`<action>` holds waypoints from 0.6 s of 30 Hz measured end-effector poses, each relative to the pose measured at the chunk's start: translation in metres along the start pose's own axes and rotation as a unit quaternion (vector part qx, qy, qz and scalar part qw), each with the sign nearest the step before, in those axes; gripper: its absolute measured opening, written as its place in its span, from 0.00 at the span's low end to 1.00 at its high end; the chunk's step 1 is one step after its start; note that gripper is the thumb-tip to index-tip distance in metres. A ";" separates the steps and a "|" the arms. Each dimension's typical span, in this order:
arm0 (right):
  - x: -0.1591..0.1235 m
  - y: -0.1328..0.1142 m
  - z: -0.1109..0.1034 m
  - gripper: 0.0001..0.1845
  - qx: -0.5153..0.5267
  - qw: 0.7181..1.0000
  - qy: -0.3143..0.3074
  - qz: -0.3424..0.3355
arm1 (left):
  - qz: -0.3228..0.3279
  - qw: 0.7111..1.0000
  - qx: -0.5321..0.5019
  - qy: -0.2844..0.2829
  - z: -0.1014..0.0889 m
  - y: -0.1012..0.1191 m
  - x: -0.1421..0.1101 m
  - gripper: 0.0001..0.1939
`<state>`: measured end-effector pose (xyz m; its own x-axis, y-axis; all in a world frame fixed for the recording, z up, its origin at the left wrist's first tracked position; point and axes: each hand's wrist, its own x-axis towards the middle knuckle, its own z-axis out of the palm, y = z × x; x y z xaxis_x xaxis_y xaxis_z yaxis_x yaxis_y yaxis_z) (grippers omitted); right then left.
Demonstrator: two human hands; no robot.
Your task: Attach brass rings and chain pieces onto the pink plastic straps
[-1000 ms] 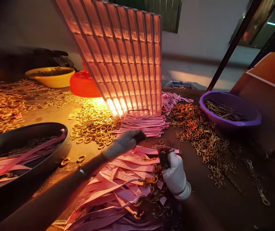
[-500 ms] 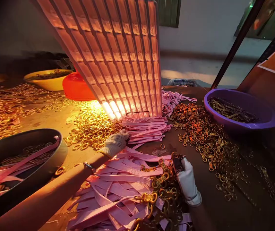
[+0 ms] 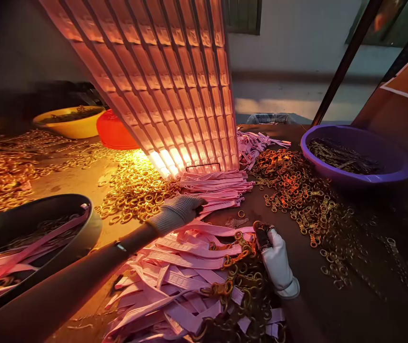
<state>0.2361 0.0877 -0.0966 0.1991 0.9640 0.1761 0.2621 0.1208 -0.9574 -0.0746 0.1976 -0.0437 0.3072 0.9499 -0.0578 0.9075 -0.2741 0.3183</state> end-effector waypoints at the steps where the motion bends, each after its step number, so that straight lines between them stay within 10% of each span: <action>1: 0.000 0.001 0.000 0.20 -0.006 1.000 0.002 0.000 | 0.010 1.000 0.007 -0.017 0.005 0.013 0.012 0.11; 10: -0.005 0.007 0.001 0.17 -0.051 0.996 0.009 -0.071 | 0.000 0.998 -0.038 -0.047 0.054 0.080 0.070 0.16; 18: -0.006 -0.051 -0.009 0.19 -0.114 0.973 -0.089 -0.177 | -0.002 0.965 -0.263 -0.016 0.009 0.069 0.005 0.08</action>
<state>0.2294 0.0736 -0.0465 -0.1043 0.8995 0.4243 0.4913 0.4175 -0.7644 -0.0079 0.1825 -0.0301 0.3210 0.9432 -0.0860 0.6404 -0.1493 0.7534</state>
